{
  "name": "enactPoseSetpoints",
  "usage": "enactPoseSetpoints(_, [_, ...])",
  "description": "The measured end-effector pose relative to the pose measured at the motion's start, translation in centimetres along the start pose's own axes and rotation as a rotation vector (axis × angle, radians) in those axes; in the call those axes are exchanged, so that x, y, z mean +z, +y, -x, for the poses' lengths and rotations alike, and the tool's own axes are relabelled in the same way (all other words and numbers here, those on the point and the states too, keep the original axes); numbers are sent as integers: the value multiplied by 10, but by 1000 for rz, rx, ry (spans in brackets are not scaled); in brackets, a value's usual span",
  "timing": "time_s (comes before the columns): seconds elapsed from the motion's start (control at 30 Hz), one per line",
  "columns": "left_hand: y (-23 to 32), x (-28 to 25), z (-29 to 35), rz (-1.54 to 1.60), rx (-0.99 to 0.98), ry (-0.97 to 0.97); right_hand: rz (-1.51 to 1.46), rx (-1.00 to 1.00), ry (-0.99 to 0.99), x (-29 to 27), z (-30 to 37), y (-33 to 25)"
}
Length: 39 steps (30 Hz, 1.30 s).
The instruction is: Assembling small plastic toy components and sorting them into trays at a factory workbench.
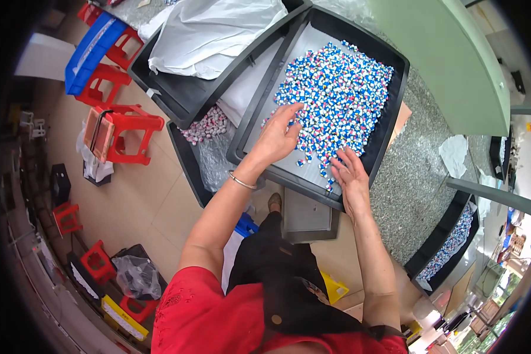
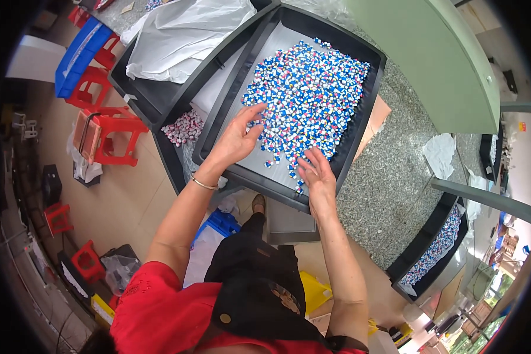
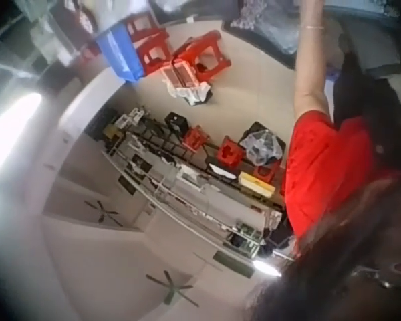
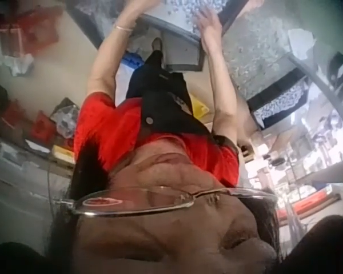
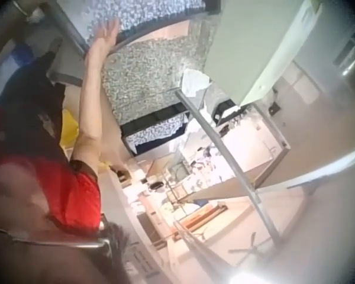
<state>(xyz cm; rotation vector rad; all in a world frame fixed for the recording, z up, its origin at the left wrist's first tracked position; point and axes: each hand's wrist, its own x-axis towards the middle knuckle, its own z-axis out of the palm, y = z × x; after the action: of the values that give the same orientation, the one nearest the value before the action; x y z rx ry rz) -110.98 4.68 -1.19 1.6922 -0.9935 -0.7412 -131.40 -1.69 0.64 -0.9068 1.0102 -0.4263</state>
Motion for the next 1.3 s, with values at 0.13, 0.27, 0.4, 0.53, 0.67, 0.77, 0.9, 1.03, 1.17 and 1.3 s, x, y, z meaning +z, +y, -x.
enactPoseSetpoints(0.13, [-1, -6, -13, 6, 4, -17, 16, -69, 52, 2, -10, -1])
enactPoseSetpoints(0.27, [-5, -8, -29, -49, 86, -2, 50, -166, 111, 2, -20, -5])
enactPoseSetpoints(0.4, [-2, -6, -47, -181, 193, 10, 47, -218, 161, 6, -32, -12])
enactPoseSetpoints(0.53, [1, 4, -65, -231, 192, 9, 87, -207, 176, 7, -39, -22])
enactPoseSetpoints(0.67, [7, 22, -87, -350, 321, 56, -20, -230, 197, 2, -44, -20])
enactPoseSetpoints(0.77, [4, 45, -98, -534, 590, -53, -215, -87, 101, 5, -31, -17])
enactPoseSetpoints(0.9, [20, 47, -66, -683, 689, -540, -644, -78, 120, 0, -40, -12])
enactPoseSetpoints(1.03, [27, 26, -33, -805, 682, -621, -550, -100, 100, -14, -42, -20])
enactPoseSetpoints(1.17, [35, -3, -14, -369, 434, -239, -84, -167, 5, -6, 21, 9])
enactPoseSetpoints(1.3, [53, 5, 17, -39, -25, -56, 563, -703, 60, -9, 50, 24])
